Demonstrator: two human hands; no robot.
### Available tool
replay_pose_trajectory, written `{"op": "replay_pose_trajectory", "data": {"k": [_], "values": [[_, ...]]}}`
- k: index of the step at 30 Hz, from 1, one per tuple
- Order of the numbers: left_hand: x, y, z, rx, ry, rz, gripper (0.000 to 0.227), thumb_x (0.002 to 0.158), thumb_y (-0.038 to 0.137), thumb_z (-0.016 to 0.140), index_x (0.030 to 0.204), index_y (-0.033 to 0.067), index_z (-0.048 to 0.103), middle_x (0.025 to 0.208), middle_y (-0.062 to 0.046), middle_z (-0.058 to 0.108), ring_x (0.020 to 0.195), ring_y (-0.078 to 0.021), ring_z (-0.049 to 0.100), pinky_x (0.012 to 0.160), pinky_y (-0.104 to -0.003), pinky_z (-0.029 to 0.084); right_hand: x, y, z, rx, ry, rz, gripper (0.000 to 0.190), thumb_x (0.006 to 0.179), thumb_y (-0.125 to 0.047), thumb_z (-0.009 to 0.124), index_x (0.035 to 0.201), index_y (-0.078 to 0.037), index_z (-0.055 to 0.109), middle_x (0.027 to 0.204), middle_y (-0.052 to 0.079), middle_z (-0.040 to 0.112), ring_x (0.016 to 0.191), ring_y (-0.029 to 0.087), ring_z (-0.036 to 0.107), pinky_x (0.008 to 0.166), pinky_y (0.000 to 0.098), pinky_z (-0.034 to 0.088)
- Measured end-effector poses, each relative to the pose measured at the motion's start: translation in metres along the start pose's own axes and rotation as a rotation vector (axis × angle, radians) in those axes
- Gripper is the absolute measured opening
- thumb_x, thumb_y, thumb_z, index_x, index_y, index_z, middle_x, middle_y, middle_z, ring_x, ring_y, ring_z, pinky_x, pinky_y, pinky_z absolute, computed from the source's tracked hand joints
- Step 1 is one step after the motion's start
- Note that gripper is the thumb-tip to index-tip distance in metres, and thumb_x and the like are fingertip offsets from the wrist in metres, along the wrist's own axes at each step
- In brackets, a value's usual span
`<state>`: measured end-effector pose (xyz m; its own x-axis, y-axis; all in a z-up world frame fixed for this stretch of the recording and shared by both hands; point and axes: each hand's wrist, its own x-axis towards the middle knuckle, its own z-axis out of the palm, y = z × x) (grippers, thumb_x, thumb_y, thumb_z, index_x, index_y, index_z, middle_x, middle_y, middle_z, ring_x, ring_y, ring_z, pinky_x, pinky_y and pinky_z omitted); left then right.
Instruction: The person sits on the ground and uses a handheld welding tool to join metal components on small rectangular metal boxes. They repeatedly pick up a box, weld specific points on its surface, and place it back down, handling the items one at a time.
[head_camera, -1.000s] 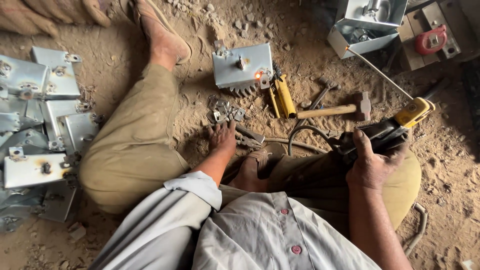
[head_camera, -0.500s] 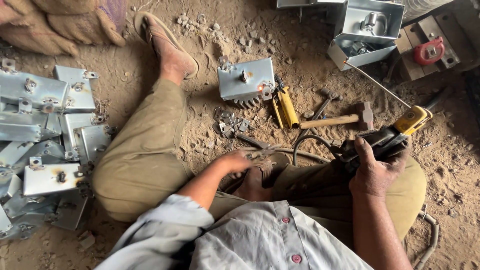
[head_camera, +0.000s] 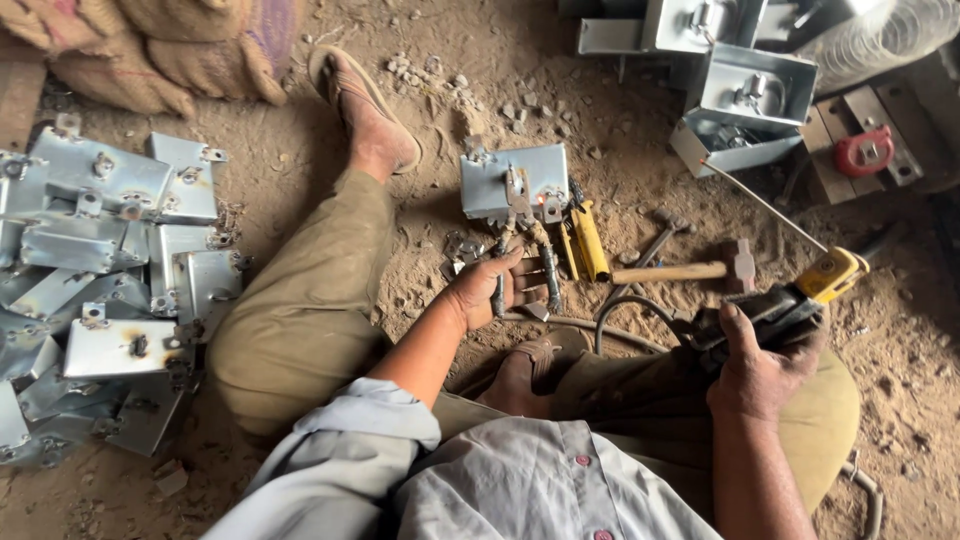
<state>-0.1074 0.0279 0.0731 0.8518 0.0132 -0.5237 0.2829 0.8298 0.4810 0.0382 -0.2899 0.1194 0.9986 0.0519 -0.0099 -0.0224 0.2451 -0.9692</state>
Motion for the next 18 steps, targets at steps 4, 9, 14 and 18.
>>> {"op": "replay_pose_trajectory", "data": {"k": [4,9,14,18], "values": [[0.017,-0.003,-0.005,-0.015,-0.049,0.131,0.038,0.101,0.036,0.065,0.129,0.0117,0.058,0.111,-0.012,0.074,0.098,-0.026,0.074,0.089,-0.045,0.062,0.002,0.003,-0.004,0.015,-0.021,-0.014,0.056,0.091,0.009,0.08,0.137,-0.008,0.052,0.119,0.005,0.063,0.104,0.018,0.069,0.093,0.0325,0.062],[0.044,-0.016,-0.023,-0.161,-0.121,0.106,0.039,0.1,0.042,0.061,0.121,0.0092,0.065,0.103,-0.014,0.077,0.086,-0.0244,0.075,0.076,-0.041,0.062,0.005,0.022,-0.01,0.047,-0.089,-0.101,0.051,0.095,0.015,0.08,0.132,-0.006,0.053,0.109,0.002,0.057,0.096,0.015,0.061,0.089,0.03,0.059],[0.109,-0.04,-0.033,-0.41,-0.229,0.262,0.038,0.117,0.042,0.059,0.119,0.0048,0.063,0.095,-0.011,0.072,0.078,-0.0224,0.071,0.068,-0.038,0.057,-0.004,0.051,0.036,0.058,-0.159,-0.052,0.05,0.095,0.014,0.08,0.131,-0.006,0.053,0.108,0.003,0.058,0.095,0.015,0.061,0.088,0.03,0.059],[0.16,-0.01,-0.026,-0.69,-0.266,0.235,0.056,0.118,0.044,0.054,0.122,-0.012,0.054,0.1,-0.017,0.066,0.086,-0.0228,0.069,0.081,-0.037,0.061,-0.012,0.054,0.057,0.012,-0.17,-0.044,0.049,0.095,0.014,0.08,0.13,-0.007,0.053,0.108,0.003,0.059,0.095,0.015,0.062,0.088,0.0301,0.059]]}}
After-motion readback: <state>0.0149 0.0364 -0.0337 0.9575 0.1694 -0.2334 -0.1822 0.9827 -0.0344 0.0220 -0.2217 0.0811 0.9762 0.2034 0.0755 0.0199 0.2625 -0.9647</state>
